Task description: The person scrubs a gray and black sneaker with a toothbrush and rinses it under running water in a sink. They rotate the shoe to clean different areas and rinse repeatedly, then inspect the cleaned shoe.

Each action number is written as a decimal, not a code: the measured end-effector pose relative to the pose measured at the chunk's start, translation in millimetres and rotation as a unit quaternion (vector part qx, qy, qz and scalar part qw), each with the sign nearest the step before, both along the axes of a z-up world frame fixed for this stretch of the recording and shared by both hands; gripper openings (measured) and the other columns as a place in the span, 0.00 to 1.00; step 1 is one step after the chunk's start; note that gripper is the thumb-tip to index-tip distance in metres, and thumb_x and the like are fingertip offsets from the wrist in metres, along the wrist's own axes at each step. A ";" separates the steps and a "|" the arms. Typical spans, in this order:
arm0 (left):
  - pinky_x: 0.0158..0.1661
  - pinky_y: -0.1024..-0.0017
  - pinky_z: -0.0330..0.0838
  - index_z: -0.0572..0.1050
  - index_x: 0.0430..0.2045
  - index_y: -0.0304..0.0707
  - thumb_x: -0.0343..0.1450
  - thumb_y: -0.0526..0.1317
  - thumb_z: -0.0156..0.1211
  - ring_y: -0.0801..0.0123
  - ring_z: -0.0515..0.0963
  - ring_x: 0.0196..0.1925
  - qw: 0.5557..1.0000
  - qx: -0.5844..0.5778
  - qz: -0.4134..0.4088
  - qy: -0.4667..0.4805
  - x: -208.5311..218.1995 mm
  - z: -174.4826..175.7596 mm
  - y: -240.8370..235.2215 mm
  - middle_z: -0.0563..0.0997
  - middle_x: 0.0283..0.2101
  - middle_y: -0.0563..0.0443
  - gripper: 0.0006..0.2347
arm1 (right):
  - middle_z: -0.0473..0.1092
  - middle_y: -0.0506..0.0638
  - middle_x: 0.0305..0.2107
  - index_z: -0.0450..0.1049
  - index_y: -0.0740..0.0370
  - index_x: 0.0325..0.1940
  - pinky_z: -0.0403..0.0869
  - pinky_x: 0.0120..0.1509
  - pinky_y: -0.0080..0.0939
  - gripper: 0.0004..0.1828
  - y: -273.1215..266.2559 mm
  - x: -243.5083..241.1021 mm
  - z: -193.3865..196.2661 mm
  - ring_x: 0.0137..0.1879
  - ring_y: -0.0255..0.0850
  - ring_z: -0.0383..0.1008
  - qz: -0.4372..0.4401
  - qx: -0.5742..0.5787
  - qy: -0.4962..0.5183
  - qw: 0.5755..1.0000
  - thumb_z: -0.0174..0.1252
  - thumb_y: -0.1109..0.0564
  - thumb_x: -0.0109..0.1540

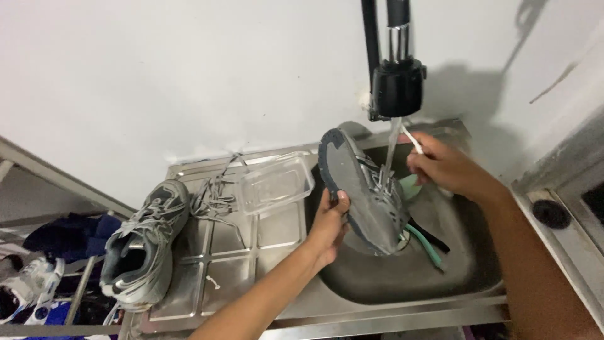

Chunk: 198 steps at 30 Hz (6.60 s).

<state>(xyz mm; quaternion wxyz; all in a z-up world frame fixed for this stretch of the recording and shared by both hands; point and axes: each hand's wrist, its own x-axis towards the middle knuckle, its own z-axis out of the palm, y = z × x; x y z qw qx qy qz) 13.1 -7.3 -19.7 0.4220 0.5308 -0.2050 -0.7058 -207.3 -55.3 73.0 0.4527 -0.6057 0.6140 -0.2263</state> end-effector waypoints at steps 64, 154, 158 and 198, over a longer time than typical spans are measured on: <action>0.42 0.62 0.80 0.77 0.50 0.41 0.71 0.67 0.48 0.62 0.82 0.40 0.967 0.089 -0.233 0.058 3.4 -20.7 -3.0 0.83 0.42 0.45 0.30 | 0.65 0.47 0.16 0.76 0.53 0.45 0.59 0.34 0.40 0.14 -1.2 25.4 -37.5 0.23 0.37 0.60 0.080 -0.118 0.183 0.973 0.52 0.44 0.69; 0.72 0.66 0.48 0.31 0.74 0.73 0.62 0.45 0.54 0.70 0.50 0.80 0.950 -0.050 -0.238 -0.196 17.6 59.5 33.6 0.49 0.80 0.62 0.46 | 0.72 0.44 0.29 0.76 0.47 0.33 0.54 0.64 0.59 0.15 -20.7 -2.0 -67.0 0.48 0.43 0.69 0.165 -0.341 0.198 0.904 0.52 0.38 0.61; 0.66 0.72 0.56 0.30 0.73 0.78 0.62 0.45 0.53 0.73 0.63 0.72 0.945 -0.048 -0.259 -0.196 19.5 77.4 38.2 0.56 0.77 0.66 0.46 | 0.71 0.42 0.31 0.74 0.49 0.33 0.54 0.56 0.54 0.09 -36.5 -13.7 -74.8 0.42 0.42 0.69 0.181 -0.427 0.173 0.869 0.54 0.47 0.64; 0.41 0.74 0.61 0.34 0.74 0.67 0.68 0.39 0.43 0.79 0.60 0.29 0.939 -0.181 -0.264 -0.124 19.5 41.1 37.2 0.40 0.80 0.59 0.38 | 0.63 0.50 0.22 0.76 0.56 0.30 0.58 0.40 0.55 0.07 -30.6 -12.1 -59.6 0.30 0.46 0.60 0.182 -0.579 0.086 0.790 0.58 0.62 0.63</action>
